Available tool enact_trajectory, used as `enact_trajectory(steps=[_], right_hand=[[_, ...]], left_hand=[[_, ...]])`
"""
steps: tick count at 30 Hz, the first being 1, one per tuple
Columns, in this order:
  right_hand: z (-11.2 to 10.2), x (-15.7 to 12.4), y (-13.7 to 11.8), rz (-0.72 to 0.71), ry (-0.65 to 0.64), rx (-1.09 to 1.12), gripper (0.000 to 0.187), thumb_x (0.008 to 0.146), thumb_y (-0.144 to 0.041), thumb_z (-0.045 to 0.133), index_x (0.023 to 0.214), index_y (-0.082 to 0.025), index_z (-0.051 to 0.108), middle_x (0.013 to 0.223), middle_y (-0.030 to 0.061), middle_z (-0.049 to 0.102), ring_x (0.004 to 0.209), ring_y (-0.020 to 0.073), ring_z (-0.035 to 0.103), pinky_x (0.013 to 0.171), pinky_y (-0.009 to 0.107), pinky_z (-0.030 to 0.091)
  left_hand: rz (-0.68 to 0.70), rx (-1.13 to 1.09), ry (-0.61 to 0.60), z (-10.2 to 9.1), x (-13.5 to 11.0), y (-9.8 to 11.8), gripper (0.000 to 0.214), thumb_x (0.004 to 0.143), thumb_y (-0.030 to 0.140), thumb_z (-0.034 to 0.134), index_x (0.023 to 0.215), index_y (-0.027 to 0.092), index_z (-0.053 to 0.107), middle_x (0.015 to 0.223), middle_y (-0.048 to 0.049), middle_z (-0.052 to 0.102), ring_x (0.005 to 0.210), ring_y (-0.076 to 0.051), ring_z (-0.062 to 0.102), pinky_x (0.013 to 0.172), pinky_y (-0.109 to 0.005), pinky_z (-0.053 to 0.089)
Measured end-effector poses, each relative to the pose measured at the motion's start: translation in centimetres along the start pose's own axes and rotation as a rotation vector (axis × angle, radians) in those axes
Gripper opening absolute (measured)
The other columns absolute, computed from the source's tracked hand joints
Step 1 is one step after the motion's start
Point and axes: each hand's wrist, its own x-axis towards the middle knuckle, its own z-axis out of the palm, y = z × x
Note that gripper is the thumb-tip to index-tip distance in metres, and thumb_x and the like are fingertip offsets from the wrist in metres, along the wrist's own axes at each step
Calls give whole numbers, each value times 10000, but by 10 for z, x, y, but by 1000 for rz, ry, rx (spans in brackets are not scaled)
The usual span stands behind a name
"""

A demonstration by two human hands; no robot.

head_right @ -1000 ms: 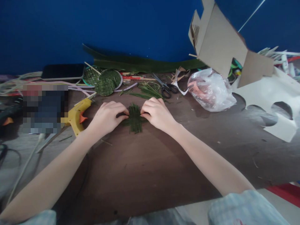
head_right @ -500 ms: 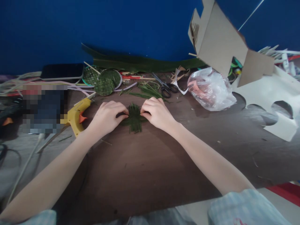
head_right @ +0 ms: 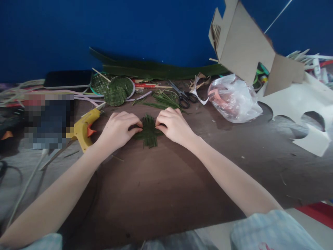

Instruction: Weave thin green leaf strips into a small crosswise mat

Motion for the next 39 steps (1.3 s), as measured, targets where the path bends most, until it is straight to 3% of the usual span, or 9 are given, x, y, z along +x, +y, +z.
enact_trajectory(steps=[39], right_hand=[[-2, -1, 0, 3, -17, 29, 125, 832, -207, 599, 708, -191, 592, 863, 30, 654, 886, 194, 531, 791, 349, 316]], left_hand=[[-2, -42, -31, -3, 1, -2, 31, 806, 226, 602, 799, 201, 620, 868, -17, 677, 876, -220, 556, 805, -362, 357]])
